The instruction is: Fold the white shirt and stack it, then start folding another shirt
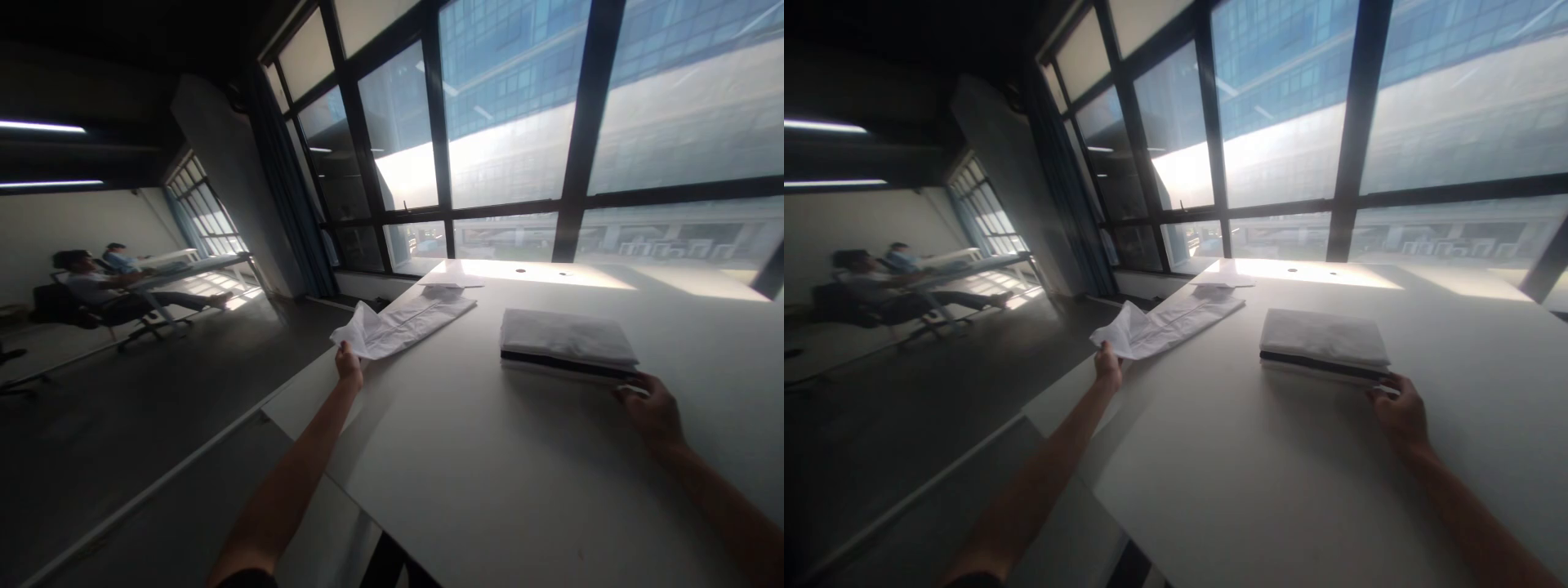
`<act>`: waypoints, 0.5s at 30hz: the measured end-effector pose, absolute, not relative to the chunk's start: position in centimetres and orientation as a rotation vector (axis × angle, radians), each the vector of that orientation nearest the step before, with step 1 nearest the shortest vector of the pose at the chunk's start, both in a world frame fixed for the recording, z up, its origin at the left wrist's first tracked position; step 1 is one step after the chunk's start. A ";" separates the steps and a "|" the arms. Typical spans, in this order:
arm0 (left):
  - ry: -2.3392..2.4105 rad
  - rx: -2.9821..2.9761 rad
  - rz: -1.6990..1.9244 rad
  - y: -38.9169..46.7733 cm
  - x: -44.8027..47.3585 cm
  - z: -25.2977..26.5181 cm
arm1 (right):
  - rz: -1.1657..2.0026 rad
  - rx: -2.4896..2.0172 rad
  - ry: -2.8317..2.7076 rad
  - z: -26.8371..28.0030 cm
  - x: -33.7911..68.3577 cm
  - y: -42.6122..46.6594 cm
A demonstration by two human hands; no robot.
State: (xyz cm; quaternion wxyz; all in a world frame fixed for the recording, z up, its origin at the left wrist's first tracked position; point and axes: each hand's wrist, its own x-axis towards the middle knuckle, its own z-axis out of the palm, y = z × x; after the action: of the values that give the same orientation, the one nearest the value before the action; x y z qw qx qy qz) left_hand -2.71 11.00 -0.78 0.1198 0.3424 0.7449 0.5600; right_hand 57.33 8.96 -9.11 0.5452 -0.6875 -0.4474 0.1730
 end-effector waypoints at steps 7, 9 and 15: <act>1.806 1.030 1.465 -1.3 -1.3 -4.0 | 0.380 -1.681 -1.033 -8.9 57.1 9.0; 1.667 1.273 1.172 -1.9 0.8 -3.2 | 0.378 -1.684 -1.041 -9.0 57.2 9.0; 1.757 2.280 0.889 7.1 4.7 0.8 | 0.405 -1.660 -1.050 -10.0 57.9 9.4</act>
State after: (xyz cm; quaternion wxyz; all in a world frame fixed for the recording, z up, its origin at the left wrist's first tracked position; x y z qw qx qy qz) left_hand 4.71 7.12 0.77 0.0643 0.7552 0.5820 0.2946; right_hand 57.88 9.42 -9.97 0.5382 -0.6976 -0.4413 0.1700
